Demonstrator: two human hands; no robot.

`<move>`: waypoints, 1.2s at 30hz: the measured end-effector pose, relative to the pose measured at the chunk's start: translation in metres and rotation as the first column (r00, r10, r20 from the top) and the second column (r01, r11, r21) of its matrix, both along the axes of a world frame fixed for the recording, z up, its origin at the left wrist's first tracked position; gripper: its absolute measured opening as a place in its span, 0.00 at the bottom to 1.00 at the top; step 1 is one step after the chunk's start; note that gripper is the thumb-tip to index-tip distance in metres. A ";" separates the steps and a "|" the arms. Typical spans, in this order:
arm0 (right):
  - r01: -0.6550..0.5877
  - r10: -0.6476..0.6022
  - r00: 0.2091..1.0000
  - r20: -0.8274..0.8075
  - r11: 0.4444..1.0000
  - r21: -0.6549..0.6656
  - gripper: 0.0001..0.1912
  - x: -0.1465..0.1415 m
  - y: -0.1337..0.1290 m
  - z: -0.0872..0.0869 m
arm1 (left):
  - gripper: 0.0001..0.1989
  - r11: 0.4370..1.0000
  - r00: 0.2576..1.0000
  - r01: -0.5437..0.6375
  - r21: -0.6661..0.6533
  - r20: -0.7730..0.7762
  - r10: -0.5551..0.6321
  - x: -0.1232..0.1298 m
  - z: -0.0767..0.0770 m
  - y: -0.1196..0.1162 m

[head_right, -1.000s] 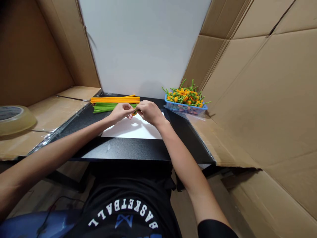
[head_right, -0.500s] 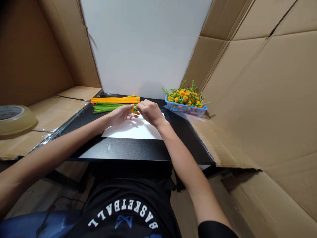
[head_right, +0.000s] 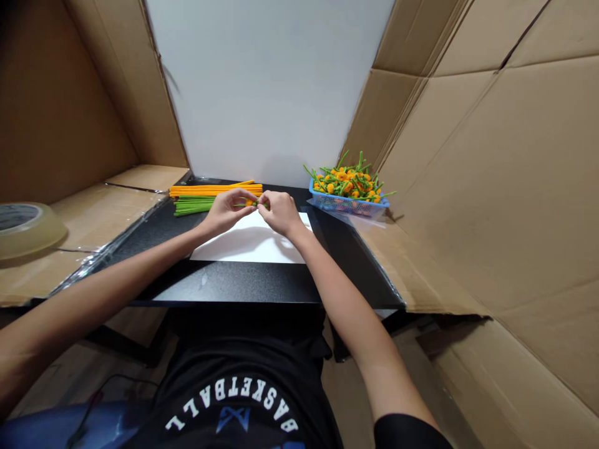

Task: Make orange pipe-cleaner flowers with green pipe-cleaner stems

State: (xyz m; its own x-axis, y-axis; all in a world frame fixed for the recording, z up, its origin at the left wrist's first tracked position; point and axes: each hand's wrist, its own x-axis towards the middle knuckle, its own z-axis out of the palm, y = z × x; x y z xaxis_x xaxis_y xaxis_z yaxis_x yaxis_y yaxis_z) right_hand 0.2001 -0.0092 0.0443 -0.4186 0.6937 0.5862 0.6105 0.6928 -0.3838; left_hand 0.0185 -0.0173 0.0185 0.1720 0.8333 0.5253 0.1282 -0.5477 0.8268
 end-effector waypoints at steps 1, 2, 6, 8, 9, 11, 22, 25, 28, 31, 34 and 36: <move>-0.004 0.000 0.997 -0.074 0.999 -0.050 0.04 -0.001 0.001 -0.001 | 0.14 0.997 0.999 -0.034 0.074 -0.035 0.036 0.001 0.001 -0.003; -0.017 0.002 0.990 -0.143 0.995 -0.102 0.04 -0.002 0.003 -0.001 | 0.12 0.990 0.995 -0.061 0.131 -0.064 0.070 0.001 0.002 -0.005; -0.199 0.029 0.913 -0.406 0.902 -0.383 0.03 -0.005 0.004 -0.001 | 0.08 0.975 0.973 -0.085 0.207 -0.193 0.126 -0.002 0.005 -0.011; -0.343 0.040 0.856 -0.515 0.790 -0.509 0.04 -0.005 0.002 0.002 | 0.06 0.977 0.969 -0.032 0.213 -0.232 0.083 -0.005 0.007 -0.013; -0.406 0.040 0.834 -0.550 0.720 -0.563 0.05 -0.004 0.001 0.003 | 0.05 0.978 0.969 -0.003 0.208 -0.241 0.054 -0.007 0.008 -0.013; -0.488 0.035 0.813 -0.582 0.586 -0.647 0.05 -0.001 0.000 0.005 | 0.05 0.984 0.971 0.033 0.175 -0.238 0.010 -0.008 0.009 -0.014; -0.201 0.034 0.910 -0.414 0.909 -0.366 0.03 -0.004 0.016 -0.016 | 0.25 0.963 0.981 0.176 -0.206 0.118 -0.154 -0.003 0.005 0.001; -0.226 0.095 0.918 -0.384 0.922 -0.313 0.04 -0.007 0.009 -0.016 | 0.26 0.954 0.983 0.149 -0.258 0.140 -0.116 0.000 0.005 -0.002; -0.202 0.128 0.948 -0.292 0.949 -0.241 0.04 -0.008 0.004 -0.015 | 0.25 0.964 0.991 0.097 -0.248 0.119 -0.069 0.003 0.003 -0.006; -0.153 0.134 0.980 -0.147 0.979 -0.131 0.06 -0.007 0.003 -0.013 | 0.25 0.957 0.987 0.080 -0.277 0.154 -0.038 0.006 0.002 -0.005; -0.173 0.171 0.985 -0.031 0.983 -0.060 0.08 -0.004 0.004 -0.012 | 0.26 0.922 0.960 0.163 -0.352 0.271 -0.066 0.006 0.003 -0.003; -0.234 0.234 0.972 -0.008 0.970 -0.065 0.10 -0.003 0.006 -0.010 | 0.28 0.887 0.940 0.204 -0.413 0.336 -0.060 0.007 0.005 -0.002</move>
State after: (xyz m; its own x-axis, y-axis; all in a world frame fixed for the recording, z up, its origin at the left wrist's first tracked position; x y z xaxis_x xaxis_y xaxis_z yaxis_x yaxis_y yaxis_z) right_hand 0.1972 -0.0032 0.0340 -0.5734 0.6131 0.5435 0.4342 0.7899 -0.4330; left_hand 0.0251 -0.0194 0.0234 0.1883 0.9693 0.1582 -0.2178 -0.1159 0.9691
